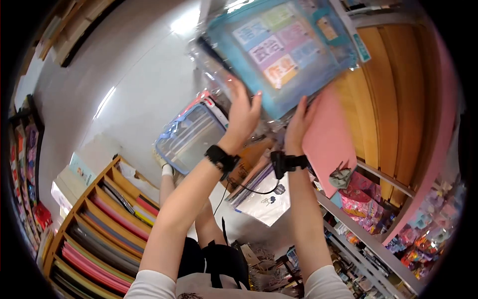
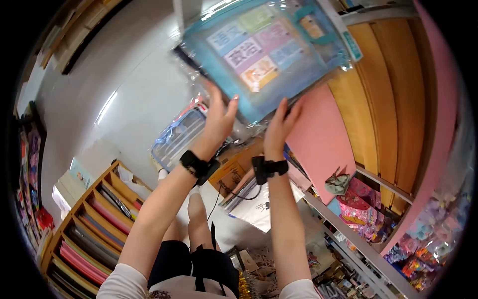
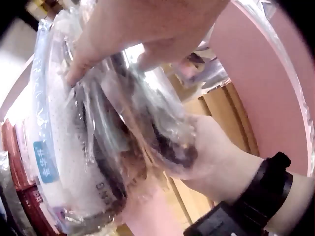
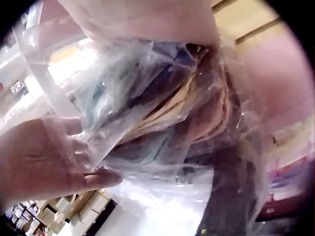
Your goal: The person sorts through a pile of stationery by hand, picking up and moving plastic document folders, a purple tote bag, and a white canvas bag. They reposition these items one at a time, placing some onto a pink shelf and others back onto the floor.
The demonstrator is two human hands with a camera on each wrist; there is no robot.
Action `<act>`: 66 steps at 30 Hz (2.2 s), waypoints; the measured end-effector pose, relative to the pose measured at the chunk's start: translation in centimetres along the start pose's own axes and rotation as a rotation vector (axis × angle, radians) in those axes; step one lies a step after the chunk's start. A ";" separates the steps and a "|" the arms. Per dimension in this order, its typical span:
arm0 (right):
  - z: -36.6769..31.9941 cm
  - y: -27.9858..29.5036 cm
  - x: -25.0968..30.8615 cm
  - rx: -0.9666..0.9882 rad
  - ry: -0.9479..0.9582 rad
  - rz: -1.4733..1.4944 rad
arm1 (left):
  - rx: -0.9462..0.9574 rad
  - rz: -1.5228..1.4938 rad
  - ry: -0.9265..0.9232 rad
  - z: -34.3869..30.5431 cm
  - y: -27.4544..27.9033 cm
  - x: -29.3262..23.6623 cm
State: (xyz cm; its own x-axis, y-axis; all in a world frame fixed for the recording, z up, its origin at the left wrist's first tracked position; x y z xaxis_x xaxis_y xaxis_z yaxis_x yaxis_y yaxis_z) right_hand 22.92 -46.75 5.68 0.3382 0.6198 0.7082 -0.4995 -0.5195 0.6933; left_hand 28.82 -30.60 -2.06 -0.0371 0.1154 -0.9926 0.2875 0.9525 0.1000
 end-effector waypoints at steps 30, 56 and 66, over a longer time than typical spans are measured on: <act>-28.6 0.9 -11.6 0.402 -0.505 0.245 | -0.413 -0.353 0.969 -41.1 24.0 21.2; -49.9 -3.7 -25.6 1.140 -1.163 0.208 | -0.138 -0.059 1.025 -54.8 18.3 32.6; -46.4 -0.9 -26.7 1.087 -0.980 0.080 | 0.089 -0.061 0.982 -55.6 14.2 26.7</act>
State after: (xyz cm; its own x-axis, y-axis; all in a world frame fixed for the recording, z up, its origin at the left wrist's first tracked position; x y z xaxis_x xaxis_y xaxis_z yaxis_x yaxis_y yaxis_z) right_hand -22.68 -35.59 -20.06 0.9558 0.1598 0.2467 0.1413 -0.9858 0.0911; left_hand -21.29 1.64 -23.29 -0.8207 0.2875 -0.4938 0.3280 0.9447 0.0048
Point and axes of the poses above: each hand's wrist, its own z-axis towards the middle knuckle, its own y-axis out of the back of the hand, x = y × z, the point moved 9 cm from there along z, towards the middle knuckle, and after that the axes turned 7 degrees about x, right-handed, at the moved point
